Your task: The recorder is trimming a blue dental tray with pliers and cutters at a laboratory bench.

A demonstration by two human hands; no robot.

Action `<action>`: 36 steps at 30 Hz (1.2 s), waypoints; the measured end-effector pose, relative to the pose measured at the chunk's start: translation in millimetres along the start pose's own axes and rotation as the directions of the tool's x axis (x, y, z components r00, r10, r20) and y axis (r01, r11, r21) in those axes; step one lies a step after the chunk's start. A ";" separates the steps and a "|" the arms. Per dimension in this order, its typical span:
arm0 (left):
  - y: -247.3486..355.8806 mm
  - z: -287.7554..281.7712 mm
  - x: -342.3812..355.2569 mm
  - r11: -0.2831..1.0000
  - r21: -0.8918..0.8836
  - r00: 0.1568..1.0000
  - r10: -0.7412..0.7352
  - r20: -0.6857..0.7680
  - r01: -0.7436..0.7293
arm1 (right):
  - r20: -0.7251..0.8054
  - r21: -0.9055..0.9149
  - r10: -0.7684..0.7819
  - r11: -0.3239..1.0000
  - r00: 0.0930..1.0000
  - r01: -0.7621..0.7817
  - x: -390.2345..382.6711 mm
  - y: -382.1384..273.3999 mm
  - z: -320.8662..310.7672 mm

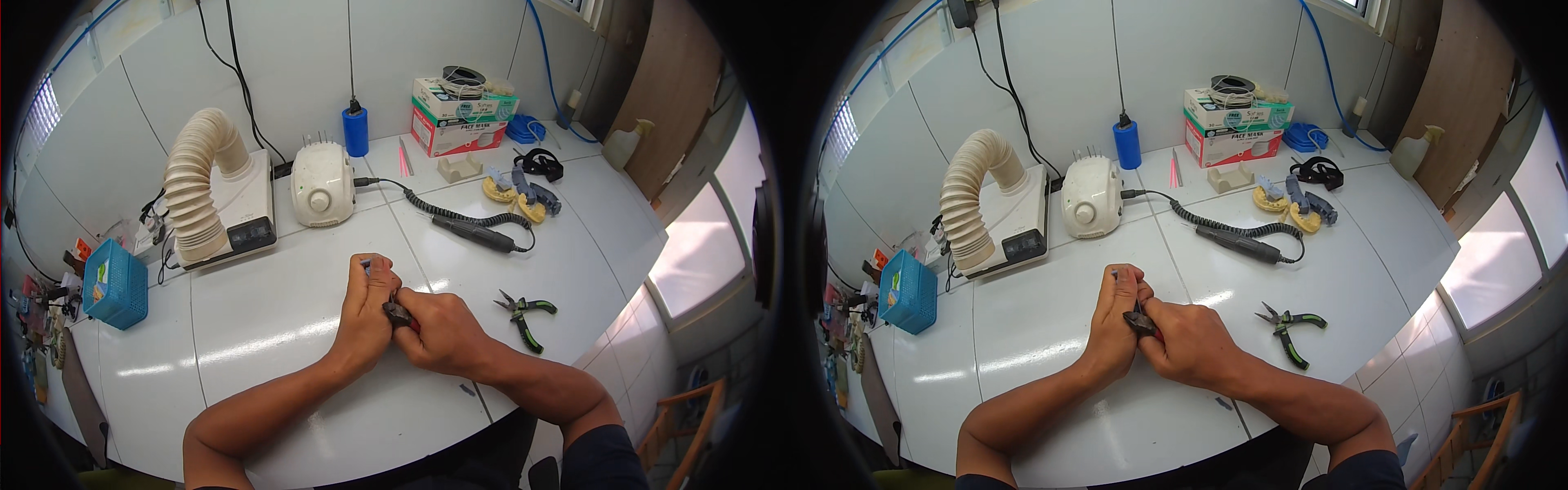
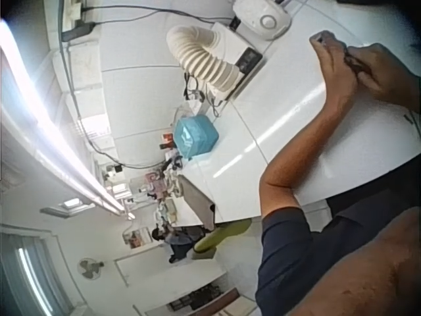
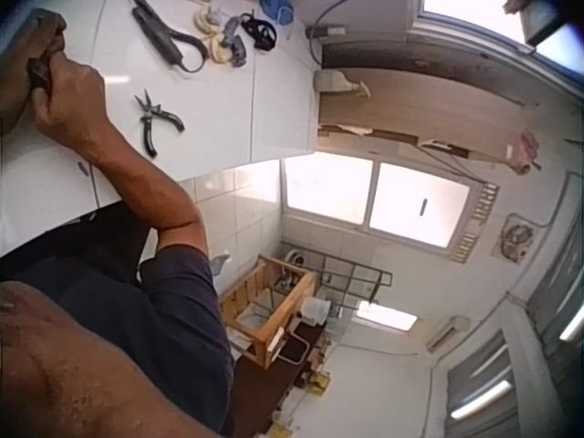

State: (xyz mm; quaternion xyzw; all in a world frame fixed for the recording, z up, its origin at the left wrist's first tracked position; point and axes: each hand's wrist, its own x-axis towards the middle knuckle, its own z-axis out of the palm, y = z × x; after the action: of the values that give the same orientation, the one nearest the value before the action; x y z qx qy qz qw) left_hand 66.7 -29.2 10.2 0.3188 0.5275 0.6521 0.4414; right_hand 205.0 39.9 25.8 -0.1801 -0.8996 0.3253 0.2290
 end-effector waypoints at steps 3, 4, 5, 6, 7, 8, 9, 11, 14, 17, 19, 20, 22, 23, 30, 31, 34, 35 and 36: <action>-4.3 -4.3 7.3 0.997 -0.074 0.999 0.019 0.047 -0.016 | -0.024 0.030 -0.007 1.000 1.000 0.008 2.5 2.2 0.7; -2.9 -7.0 11.9 0.994 -0.108 0.999 0.015 0.049 -0.010 | -0.040 0.069 -0.004 0.998 0.999 0.007 4.5 2.0 -0.2; -1.5 -10.2 16.1 0.993 -0.109 0.997 0.051 0.052 -0.045 | -0.021 0.076 0.085 0.994 0.996 -0.083 6.1 -2.8 -3.9; 0.6 -12.0 22.2 0.989 -0.098 0.992 0.114 0.061 -0.107 | -0.030 0.067 0.116 0.991 0.993 -0.113 6.0 -0.3 -6.8; 1.0 -19.2 29.2 0.976 -0.190 0.990 0.125 0.064 -0.110 | -0.079 -0.014 0.168 0.985 0.983 -0.169 7.7 2.0 -8.1; -2.6 -26.0 36.0 0.953 -0.281 0.989 0.135 0.066 -0.112 | -0.132 -0.093 0.215 0.969 0.968 -0.228 8.5 2.9 -11.3; -4.9 -31.9 38.2 0.953 -0.283 0.989 0.132 0.068 -0.107 | -0.086 -0.131 0.281 0.948 0.956 -0.291 10.4 1.9 -16.4; -7.2 -38.7 41.2 0.944 -0.316 0.990 0.122 0.075 -0.092 | -0.129 -0.330 0.201 0.915 0.971 -0.233 8.5 18.9 -12.3; -6.9 -29.8 41.0 0.959 -0.266 0.989 0.127 0.081 -0.101 | -0.154 -0.575 0.123 0.796 0.980 -0.190 6.0 38.1 -10.4; -9.8 -27.0 35.6 0.952 -0.300 0.991 0.097 0.097 -0.063 | -0.227 -0.558 -0.033 0.823 0.973 -0.103 -0.3 37.4 -15.9; -13.6 -31.4 33.8 0.950 -0.310 0.993 0.072 0.099 -0.038 | -0.314 -0.523 -0.065 0.845 0.947 -0.115 -13.2 20.2 -34.2; -11.5 -31.0 30.8 0.948 -0.316 0.994 0.057 0.096 -0.024 | -0.343 -0.426 0.031 0.886 0.939 -0.185 -27.0 4.7 -48.1; -14.6 -33.2 30.7 0.949 -0.313 0.993 0.060 0.102 -0.025 | -0.323 -0.440 0.204 0.832 0.924 -0.337 -67.0 -3.3 -68.2; -14.9 -30.6 32.7 0.953 -0.304 0.988 0.060 0.145 -0.013 | -0.293 -0.501 0.299 0.760 0.908 -0.413 -87.7 -0.7 -76.1; -11.6 -25.3 28.1 0.924 -0.382 0.961 0.073 0.265 0.036 | -0.201 -0.581 0.252 0.748 0.947 -0.322 -131.9 32.0 -82.8; -11.0 -24.1 26.4 0.922 -0.387 0.961 0.077 0.266 0.033 | -0.201 -0.586 0.250 0.744 0.947 -0.321 -132.7 31.9 -81.8; -9.5 -19.8 22.2 0.935 -0.355 0.960 0.113 0.254 -0.016 | -0.285 -0.556 0.170 0.772 0.943 -0.308 -127.5 23.4 -76.5; -8.6 -18.8 22.0 0.948 -0.315 0.952 0.131 0.276 -0.039 | -0.296 -0.366 0.212 0.875 0.931 -0.316 -121.1 12.5 -76.5; -9.6 -19.3 19.7 0.960 -0.273 0.944 0.140 0.298 -0.056 | -0.294 -0.156 0.263 0.935 0.919 -0.318 -113.9 -0.3 -73.1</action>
State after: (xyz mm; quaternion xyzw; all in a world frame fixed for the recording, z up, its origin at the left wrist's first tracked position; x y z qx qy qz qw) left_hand 44.0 -18.6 -4.7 0.3838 0.3431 0.6780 0.5247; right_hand 338.2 22.5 42.4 -0.3767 -0.8513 0.2361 0.2785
